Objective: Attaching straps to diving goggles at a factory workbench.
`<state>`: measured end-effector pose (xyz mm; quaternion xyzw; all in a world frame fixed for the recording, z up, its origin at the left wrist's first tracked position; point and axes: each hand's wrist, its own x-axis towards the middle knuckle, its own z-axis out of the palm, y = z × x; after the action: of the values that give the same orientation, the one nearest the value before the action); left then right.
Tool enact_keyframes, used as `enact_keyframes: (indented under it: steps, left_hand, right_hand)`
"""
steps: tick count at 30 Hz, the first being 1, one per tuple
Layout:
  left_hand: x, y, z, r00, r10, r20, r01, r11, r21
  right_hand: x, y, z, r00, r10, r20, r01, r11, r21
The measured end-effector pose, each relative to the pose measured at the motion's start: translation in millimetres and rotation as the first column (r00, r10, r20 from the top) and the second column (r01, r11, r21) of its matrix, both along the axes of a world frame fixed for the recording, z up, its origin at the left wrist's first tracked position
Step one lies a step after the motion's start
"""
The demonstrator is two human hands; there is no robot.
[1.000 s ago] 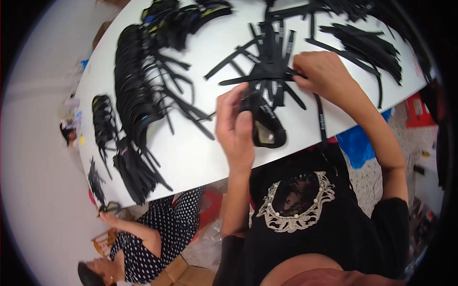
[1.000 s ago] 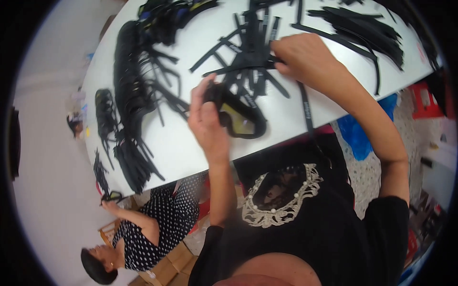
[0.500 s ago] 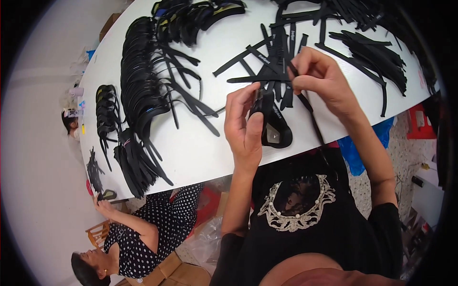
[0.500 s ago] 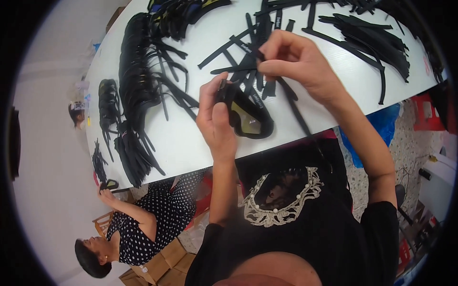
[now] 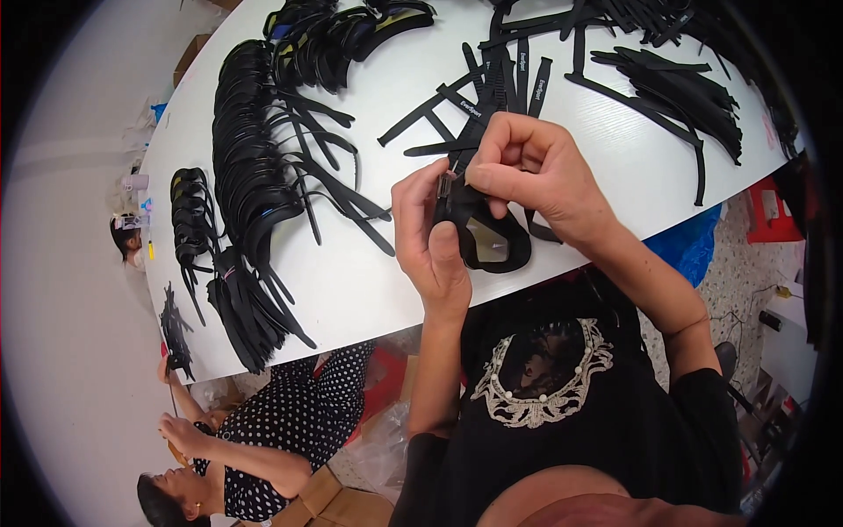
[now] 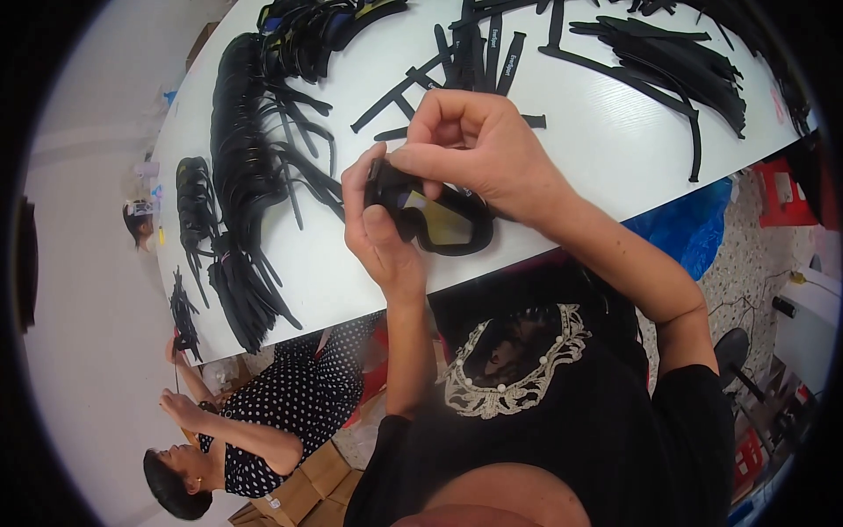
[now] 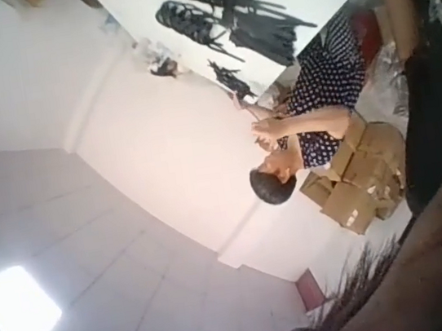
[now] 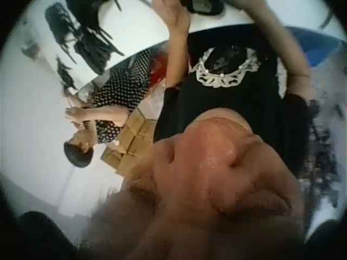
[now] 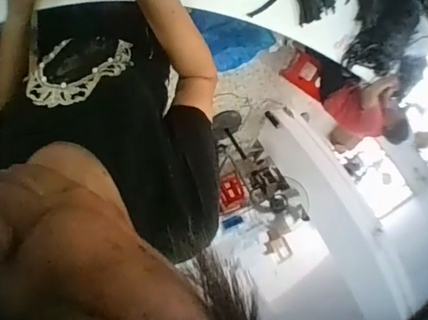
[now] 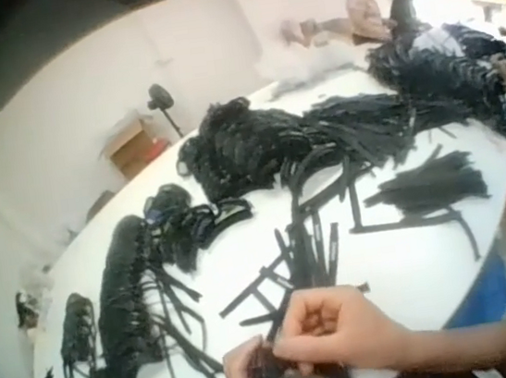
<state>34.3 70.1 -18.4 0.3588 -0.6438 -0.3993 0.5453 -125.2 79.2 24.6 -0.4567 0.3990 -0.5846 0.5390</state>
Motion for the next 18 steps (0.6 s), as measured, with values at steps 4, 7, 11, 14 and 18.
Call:
enact_keyframes:
  steps: [4,7,11,14,18]
  left_hand:
    - [-1,2,1,0.997,0.07,0.034,-0.069,0.997,-0.029]
    - [-5,4,-2,0.997,0.078,0.006,-0.078,0.997,-0.016]
    - [-4,8,-5,0.997,0.079,-0.011,-0.078,0.997,0.011]
    - [-7,8,-6,0.996,0.084,0.007,-0.084,0.996,-0.042]
    - [-10,9,-9,0.997,0.079,0.01,-0.079,0.995,-0.06]
  right_hand:
    - [10,7,1,0.996,-0.019,0.084,0.016,0.999,0.044]
    - [13,11,-1,0.99,-0.066,0.123,0.059,0.996,0.06]
    - [20,12,-5,0.979,-0.101,0.179,0.087,0.993,0.085]
    - [23,14,-15,0.954,-0.139,0.267,0.11,0.987,0.119]
    - [23,16,-18,0.944,-0.141,0.298,0.096,0.982,0.16]
